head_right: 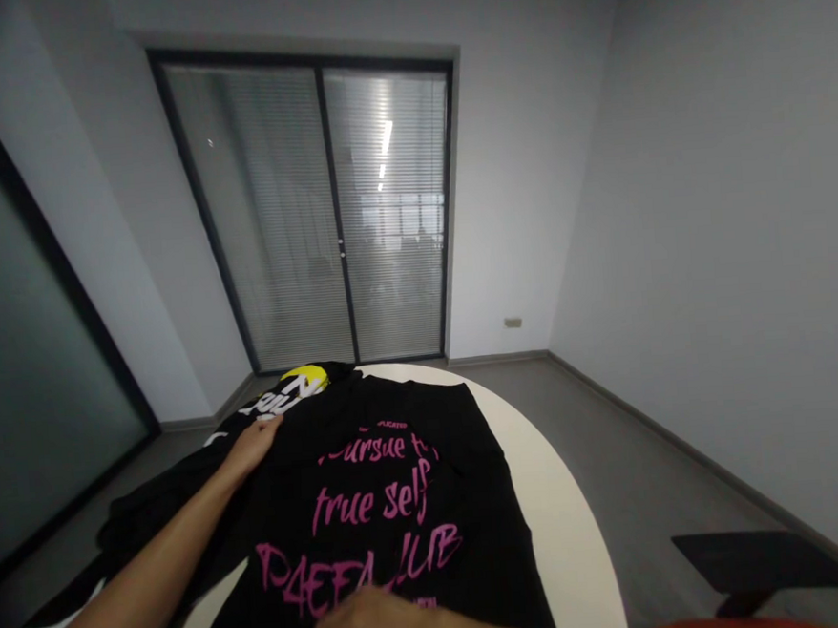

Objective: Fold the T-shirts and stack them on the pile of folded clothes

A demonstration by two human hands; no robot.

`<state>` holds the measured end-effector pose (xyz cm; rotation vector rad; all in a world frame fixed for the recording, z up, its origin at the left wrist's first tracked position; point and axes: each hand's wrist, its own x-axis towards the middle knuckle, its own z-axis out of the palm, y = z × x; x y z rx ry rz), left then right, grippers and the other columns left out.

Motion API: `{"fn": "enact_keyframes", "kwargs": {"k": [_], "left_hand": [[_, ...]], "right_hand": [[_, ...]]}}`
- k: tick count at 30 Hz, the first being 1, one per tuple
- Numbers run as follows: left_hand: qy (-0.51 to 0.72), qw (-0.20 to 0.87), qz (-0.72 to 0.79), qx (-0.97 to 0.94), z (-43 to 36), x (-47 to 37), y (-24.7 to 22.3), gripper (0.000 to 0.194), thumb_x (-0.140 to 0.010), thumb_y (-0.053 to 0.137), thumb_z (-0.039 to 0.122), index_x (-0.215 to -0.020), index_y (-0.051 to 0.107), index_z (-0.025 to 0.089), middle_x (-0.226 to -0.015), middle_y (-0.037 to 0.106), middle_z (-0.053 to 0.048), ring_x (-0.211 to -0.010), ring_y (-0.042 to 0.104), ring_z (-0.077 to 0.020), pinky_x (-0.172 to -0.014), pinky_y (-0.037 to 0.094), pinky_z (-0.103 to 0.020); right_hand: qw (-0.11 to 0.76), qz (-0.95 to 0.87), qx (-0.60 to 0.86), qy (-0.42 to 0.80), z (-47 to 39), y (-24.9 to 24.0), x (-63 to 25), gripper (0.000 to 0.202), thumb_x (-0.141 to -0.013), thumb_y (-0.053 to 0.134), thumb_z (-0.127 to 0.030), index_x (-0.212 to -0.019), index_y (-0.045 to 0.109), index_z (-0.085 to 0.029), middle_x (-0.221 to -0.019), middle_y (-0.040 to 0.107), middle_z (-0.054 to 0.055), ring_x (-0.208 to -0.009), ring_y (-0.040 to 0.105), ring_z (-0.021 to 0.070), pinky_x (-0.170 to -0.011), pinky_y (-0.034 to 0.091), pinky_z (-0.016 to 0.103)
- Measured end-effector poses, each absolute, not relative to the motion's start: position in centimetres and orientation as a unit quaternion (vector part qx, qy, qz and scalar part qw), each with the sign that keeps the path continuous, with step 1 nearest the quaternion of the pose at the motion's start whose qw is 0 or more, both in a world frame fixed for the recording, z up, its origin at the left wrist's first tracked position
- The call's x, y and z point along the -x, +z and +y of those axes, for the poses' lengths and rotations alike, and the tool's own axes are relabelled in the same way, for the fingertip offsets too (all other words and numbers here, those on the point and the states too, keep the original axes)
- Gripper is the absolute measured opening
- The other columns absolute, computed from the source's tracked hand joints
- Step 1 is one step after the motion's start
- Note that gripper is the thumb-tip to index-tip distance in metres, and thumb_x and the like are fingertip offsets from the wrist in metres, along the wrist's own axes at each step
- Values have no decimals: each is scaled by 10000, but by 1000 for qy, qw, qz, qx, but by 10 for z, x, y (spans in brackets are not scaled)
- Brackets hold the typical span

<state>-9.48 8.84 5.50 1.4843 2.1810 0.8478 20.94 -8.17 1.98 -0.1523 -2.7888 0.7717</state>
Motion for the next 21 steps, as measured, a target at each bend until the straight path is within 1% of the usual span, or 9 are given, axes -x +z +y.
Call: {"fn": "enact_keyframes", "kwargs": {"k": [1,3,6,8,11,14,17,18,21], "left_hand": [[298,192,768,-533,88,94,56,402,-890,447,475,-761,686,179,-861,750,-128,-942,707,-324,-797,524,-364],[291,207,755,-549,86,92,57,367,-874,482,446,-722,690,185,-835,751,-111,-918,709,-307,-787,515,-343],[286,222,730,-580,85,84,56,224,-801,576,365,-707,685,193,-795,742,-55,-852,703,-254,-750,495,-290],[284,229,714,-597,85,76,52,163,-759,620,341,-703,671,197,-759,725,-25,-806,688,-227,-709,476,-264],[280,236,707,-606,88,62,47,253,-772,627,427,-661,642,201,-675,682,-8,-741,663,-218,-643,447,-260],[275,242,716,-594,92,51,42,318,-817,588,445,-621,618,196,-606,636,-16,-703,646,-220,-605,427,-266],[270,265,715,-588,94,43,39,126,-782,626,283,-797,685,172,-618,639,-4,-663,637,-189,-583,430,-247],[268,279,710,-589,94,41,39,176,-763,630,224,-912,701,163,-628,645,4,-642,633,-176,-575,434,-239],[256,326,682,-602,92,38,42,478,-726,616,109,-1199,661,157,-682,677,13,-610,631,-155,-557,450,-227]], "right_hand": [[164,-953,102,231,-70,28,-216,264,-996,474,-380,-1102,671,-239,-1068,722,25,-994,658,155,-926,485,259],[248,-912,282,166,-39,43,-234,280,-1016,399,-321,-1056,651,-204,-1000,708,56,-937,645,171,-895,485,301],[313,-803,496,106,19,56,-270,299,-1020,367,-314,-1078,639,-204,-1062,682,74,-999,619,192,-911,467,314],[311,-730,604,69,55,56,-298,303,-1006,381,-308,-1167,614,-201,-1147,660,88,-1087,594,214,-954,447,324],[267,-643,716,51,91,48,-332,385,-969,450,-296,-1323,532,-170,-1344,574,128,-1266,503,263,-1040,389,353],[239,-596,762,77,109,35,-352,447,-971,445,-330,-1377,492,-150,-1356,564,174,-1245,534,296,-1005,414,399],[214,-566,788,112,117,24,-360,459,-975,442,-363,-1398,488,-191,-1273,632,154,-1171,596,289,-949,452,409],[208,-559,794,119,119,22,-362,454,-974,446,-359,-1402,491,-216,-1270,640,139,-1172,597,286,-943,457,410],[194,-540,809,124,124,17,-365,452,-951,479,-321,-1399,510,-271,-1342,604,112,-1259,533,310,-968,446,445]]}}
